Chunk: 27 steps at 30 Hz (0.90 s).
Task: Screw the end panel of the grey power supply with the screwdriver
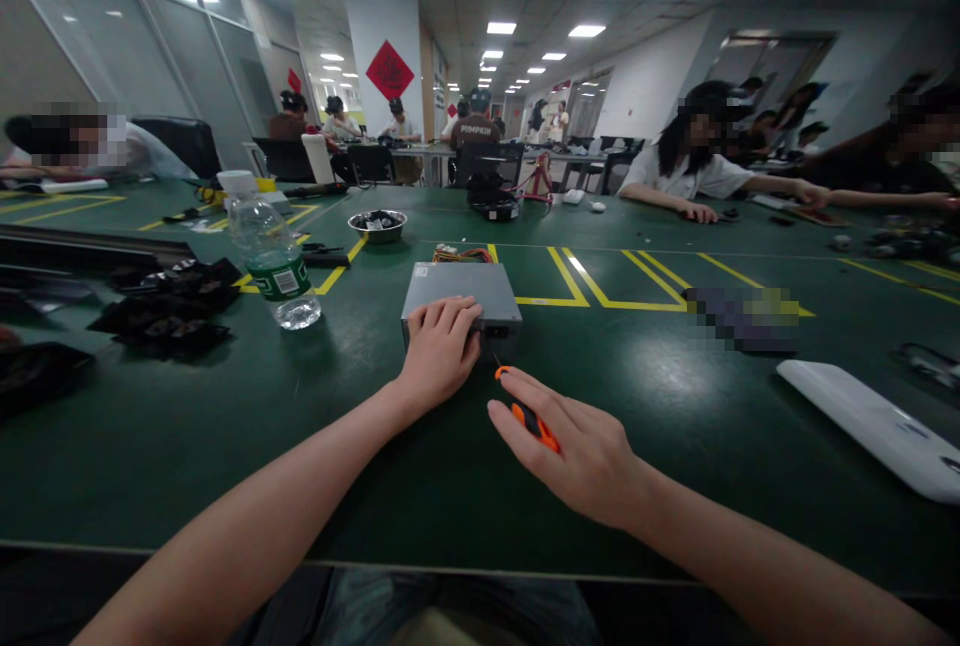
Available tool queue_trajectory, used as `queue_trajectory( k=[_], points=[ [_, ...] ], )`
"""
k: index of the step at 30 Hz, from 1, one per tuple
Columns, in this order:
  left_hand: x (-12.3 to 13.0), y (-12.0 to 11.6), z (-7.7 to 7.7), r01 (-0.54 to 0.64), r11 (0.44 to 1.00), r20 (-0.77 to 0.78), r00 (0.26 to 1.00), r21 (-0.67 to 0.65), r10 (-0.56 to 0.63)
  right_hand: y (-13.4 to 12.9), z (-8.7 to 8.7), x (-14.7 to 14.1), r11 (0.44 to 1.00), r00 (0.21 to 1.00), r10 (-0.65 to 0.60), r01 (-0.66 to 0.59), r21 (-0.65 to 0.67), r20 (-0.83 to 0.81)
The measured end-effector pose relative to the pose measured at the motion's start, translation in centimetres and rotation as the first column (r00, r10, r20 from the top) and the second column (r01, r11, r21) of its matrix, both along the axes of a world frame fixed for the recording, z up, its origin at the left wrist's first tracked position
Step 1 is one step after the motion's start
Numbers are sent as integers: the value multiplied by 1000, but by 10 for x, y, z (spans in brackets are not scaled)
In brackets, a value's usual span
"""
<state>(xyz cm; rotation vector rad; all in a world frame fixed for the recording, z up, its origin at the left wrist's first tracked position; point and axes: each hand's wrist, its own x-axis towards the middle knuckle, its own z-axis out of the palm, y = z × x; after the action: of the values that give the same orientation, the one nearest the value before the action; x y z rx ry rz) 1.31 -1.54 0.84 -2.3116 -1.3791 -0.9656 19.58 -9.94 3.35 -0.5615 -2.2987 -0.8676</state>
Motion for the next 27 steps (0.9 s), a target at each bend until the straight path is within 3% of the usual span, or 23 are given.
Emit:
queue_trajectory(
  k=[11, 19, 27],
  points=[
    [0, 0, 0, -6, 1000, 2, 1000, -3, 6, 0, 1, -2, 999, 1000, 21, -20, -29, 24],
    [0, 0, 0, -10, 1000, -5, 1000, -6, 10, 4, -1, 4, 1000, 998, -18, 17, -14, -53],
    [-1, 1, 0, -2, 1000, -4, 1000, -6, 2, 0, 0, -3, 1000, 999, -23, 23, -5, 35]
  ],
)
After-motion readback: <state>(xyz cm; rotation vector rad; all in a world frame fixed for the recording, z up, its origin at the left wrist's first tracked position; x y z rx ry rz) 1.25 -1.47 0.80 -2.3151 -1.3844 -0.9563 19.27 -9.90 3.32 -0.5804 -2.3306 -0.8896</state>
